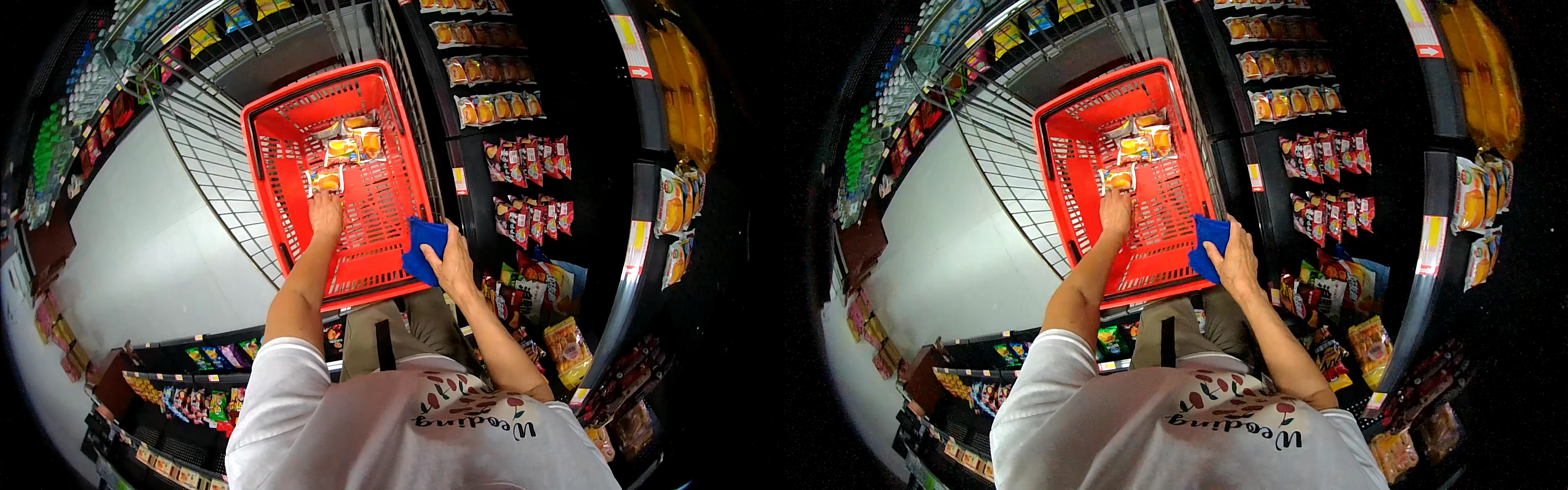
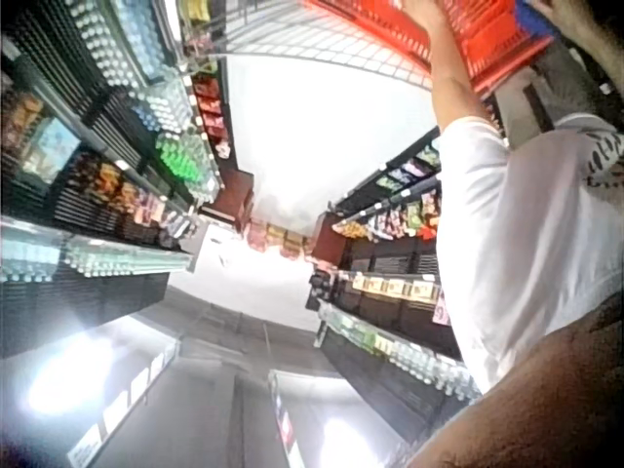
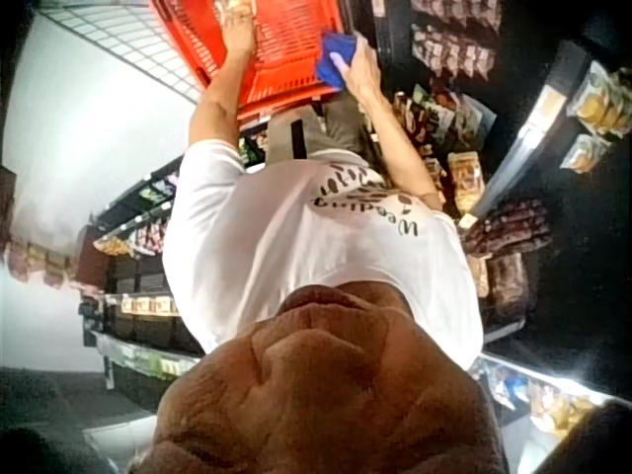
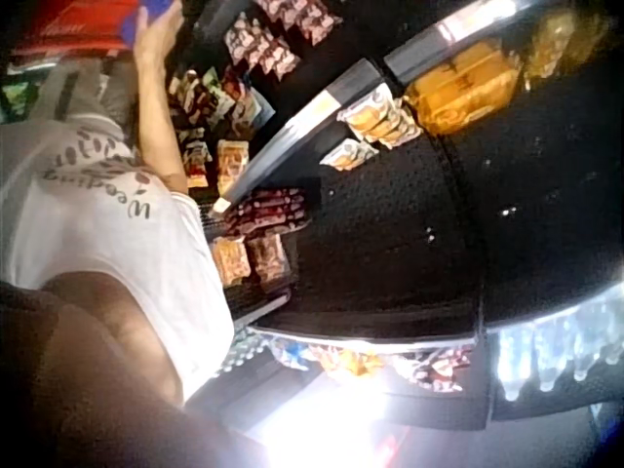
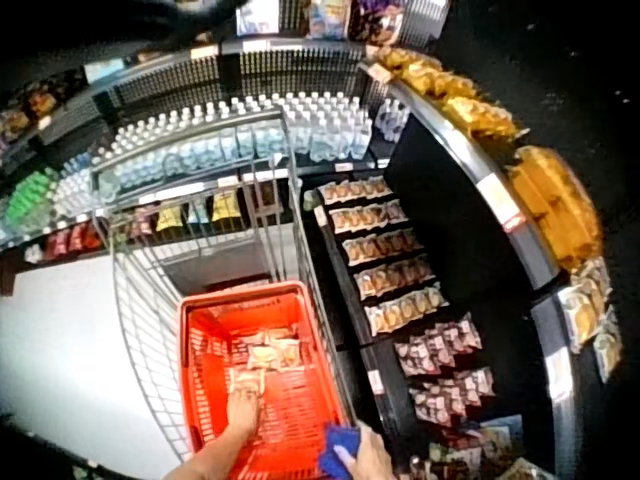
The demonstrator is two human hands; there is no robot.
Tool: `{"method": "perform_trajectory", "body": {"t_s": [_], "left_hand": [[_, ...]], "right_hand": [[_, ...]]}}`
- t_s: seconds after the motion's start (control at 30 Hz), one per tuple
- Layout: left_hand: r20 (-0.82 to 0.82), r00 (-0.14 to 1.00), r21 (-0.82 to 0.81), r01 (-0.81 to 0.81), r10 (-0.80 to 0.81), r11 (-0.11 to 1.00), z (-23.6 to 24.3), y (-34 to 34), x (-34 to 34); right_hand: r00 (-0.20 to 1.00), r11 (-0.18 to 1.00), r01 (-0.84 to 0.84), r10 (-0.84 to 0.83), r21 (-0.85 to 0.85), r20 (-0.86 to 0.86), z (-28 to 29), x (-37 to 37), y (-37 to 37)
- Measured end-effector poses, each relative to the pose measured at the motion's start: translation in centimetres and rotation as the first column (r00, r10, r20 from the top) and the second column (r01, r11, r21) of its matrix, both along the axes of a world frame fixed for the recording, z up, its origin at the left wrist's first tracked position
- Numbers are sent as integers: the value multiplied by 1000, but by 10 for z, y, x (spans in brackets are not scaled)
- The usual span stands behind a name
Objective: The person wipes a refrigerated shelf with a blue cloth and then repeatedly picks packaged food items from a red shopping basket, placing them onto the shelf in neat rows. The person handles multiple snack packages one by one and arranges them on the shelf.
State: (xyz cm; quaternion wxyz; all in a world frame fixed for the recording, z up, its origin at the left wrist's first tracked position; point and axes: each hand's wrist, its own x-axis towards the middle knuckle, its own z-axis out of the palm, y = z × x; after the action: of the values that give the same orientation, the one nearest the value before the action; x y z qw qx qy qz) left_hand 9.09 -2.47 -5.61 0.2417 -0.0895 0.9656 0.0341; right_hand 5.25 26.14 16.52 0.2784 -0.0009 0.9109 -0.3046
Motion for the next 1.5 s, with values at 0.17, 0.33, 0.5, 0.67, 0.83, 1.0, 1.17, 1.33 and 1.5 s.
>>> {"method": "perform_trajectory", "body": {"t_s": [0.17, 0.33, 0.5, 0.67, 0.83, 1.0, 1.17, 1.33, 1.5], "left_hand": [[4, 994, 161, -105, 106, 981, 25, 10, 25], [139, 869, 439, -485, 475, 757, 54, 18, 36], [498, 454, 743, -663, 739, -93, 88, 19, 32], [631, 509, 764, -538, 585, -355, 220, 56, -3], [536, 691, 843, -474, 485, -256, 280, 103, -21], [413, 815, 908, -401, 406, -120, 326, 138, -39], [361, 902, 933, -347, 236, -102, 385, 171, -58], [283, 952, 947, -259, 114, -189, 425, 207, -75], [29, 986, 998, -18, 166, -65, 453, 244, -90]], "right_hand": [[999, 1000, -7, 6, 24, 33, -2, 2, 3], [999, 1000, 7, -6, -16, 38, -1, 3, 6], [996, 1000, 5, -4, 13, -85, 24, -4, 7], [991, 948, 105, -124, -300, -42, 66, -20, 18], [957, 834, 277, -197, -477, 212, 105, -19, 32], [910, 737, 411, -302, -536, 282, 142, -12, 69], [884, 663, 466, -382, -586, 270, 184, -7, 108], [821, 473, 488, -534, -733, 201, 207, 4, 146], [676, 342, 502, -728, -794, 114, 239, 10, 189]]}}
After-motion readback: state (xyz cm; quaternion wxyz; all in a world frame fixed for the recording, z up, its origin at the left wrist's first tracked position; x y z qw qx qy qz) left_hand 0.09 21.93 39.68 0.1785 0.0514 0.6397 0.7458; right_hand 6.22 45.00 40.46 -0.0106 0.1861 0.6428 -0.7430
